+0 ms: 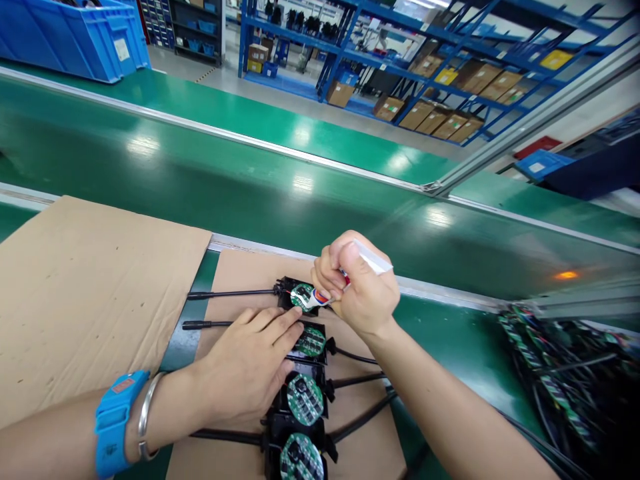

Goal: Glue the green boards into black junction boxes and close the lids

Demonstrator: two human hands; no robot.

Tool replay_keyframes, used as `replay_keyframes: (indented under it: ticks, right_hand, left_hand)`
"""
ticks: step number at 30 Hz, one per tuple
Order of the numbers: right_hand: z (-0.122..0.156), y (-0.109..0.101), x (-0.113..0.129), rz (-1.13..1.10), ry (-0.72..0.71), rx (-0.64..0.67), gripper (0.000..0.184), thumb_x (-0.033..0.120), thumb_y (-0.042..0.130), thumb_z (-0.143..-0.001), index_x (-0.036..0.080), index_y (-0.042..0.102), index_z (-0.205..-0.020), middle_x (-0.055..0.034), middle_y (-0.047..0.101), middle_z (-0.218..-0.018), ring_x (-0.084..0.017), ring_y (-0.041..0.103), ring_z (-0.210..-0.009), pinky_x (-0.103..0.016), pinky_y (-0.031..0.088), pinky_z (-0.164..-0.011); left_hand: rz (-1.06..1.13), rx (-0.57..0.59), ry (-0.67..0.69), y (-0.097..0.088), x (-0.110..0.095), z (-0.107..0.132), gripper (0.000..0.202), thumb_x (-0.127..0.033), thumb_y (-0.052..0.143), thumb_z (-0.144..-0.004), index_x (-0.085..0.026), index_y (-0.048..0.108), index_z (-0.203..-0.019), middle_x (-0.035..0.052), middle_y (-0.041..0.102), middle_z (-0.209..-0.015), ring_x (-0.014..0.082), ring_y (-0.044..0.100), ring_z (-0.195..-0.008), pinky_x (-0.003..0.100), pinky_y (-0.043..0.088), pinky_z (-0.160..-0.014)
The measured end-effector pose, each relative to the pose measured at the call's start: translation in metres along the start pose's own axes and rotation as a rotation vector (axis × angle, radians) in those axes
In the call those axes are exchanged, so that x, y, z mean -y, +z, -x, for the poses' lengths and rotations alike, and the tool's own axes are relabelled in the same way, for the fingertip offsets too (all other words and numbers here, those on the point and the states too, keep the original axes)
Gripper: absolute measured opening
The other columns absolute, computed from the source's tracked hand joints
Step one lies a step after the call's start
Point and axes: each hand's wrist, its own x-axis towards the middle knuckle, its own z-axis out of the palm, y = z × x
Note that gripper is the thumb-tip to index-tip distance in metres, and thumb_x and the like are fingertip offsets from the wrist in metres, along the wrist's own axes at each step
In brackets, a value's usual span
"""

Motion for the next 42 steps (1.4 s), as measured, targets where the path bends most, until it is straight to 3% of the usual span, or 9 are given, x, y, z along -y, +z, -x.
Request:
replay_keyframes:
  ticks: [10, 16, 23, 30, 36, 42]
  right_hand:
    - [-0.005, -0.008, 0.007, 0.046, -0.037, -0.043, 0.033, 0.040, 0.056, -0.090, 0.019, 0.048, -0.066, 0.0074, 0.034, -0.047, -0.006, 0.029, -0.035, -0.021, 0.026, -0.035]
    - [-0.011, -0.007, 0.002, 0.031, -0.039, -0.055, 0.032, 0.040, 0.058, -0.088, 0.020, 0.047, -0.066, 0.0081, 0.033, -0.046, -0.006, 0.028, -0.034, -0.020, 0.026, -0.033]
    - [-0.016, -0.005, -0.005, 0.039, -0.021, -0.060, 0.038, 0.045, 0.062, -0.086, 0.021, 0.043, -0.064, 0.0088, 0.033, -0.046, -0.006, 0.028, -0.034, -0.020, 0.026, -0.034]
    - [-0.017, -0.010, -0.002, 0.038, -0.088, -0.083, 0.033, 0.042, 0.060, -0.087, 0.021, 0.045, -0.065, 0.0083, 0.032, -0.047, -0.006, 0.026, -0.035, -0.021, 0.027, -0.033]
    - [0.007, -0.002, 0.025, -0.079, 0.080, -0.039, 0.029, 0.038, 0.055, -0.089, 0.021, 0.047, -0.068, 0.0077, 0.031, -0.048, -0.006, 0.025, -0.035, -0.020, 0.028, -0.036]
    - [0.021, 0.014, 0.010, -0.161, 0.230, 0.004, 0.035, 0.041, 0.051, -0.092, 0.020, 0.044, -0.066, 0.0079, 0.029, -0.048, -0.005, 0.022, -0.036, -0.018, 0.023, -0.036]
  left_hand:
    - [-0.030, -0.023, 0.024, 0.000, -0.001, 0.000, 0.042, -0.028, 0.037, -0.097, -0.013, 0.044, -0.136, 0.0082, 0.043, -0.146, 0.0269, 0.044, -0.121, 0.044, 0.038, -0.097]
    - [-0.062, -0.019, 0.242, -0.008, -0.011, 0.011, 0.046, -0.022, 0.044, -0.089, -0.011, 0.047, -0.134, 0.0078, 0.052, -0.138, 0.0234, 0.055, -0.101, 0.036, 0.046, -0.083]
    - [-0.110, 0.044, 0.299, -0.009, -0.013, 0.018, 0.049, -0.028, 0.043, -0.092, -0.011, 0.042, -0.139, 0.0079, 0.046, -0.144, 0.0221, 0.058, -0.099, 0.034, 0.051, -0.078]
    - [-0.176, 0.115, 0.340, -0.011, -0.017, 0.020, 0.046, -0.019, 0.030, -0.097, -0.009, 0.039, -0.141, 0.0110, 0.042, -0.147, 0.0215, 0.061, -0.092, 0.033, 0.054, -0.069]
    - [-0.160, 0.128, 0.338, -0.012, -0.022, 0.020, 0.048, -0.021, 0.031, -0.096, -0.009, 0.038, -0.142, 0.0134, 0.036, -0.150, 0.0221, 0.063, -0.088, 0.033, 0.055, -0.063]
    - [-0.169, 0.188, 0.294, -0.008, -0.025, 0.020, 0.052, -0.022, 0.033, -0.095, -0.007, 0.033, -0.144, 0.0170, 0.027, -0.152, 0.0232, 0.065, -0.085, 0.034, 0.055, -0.058]
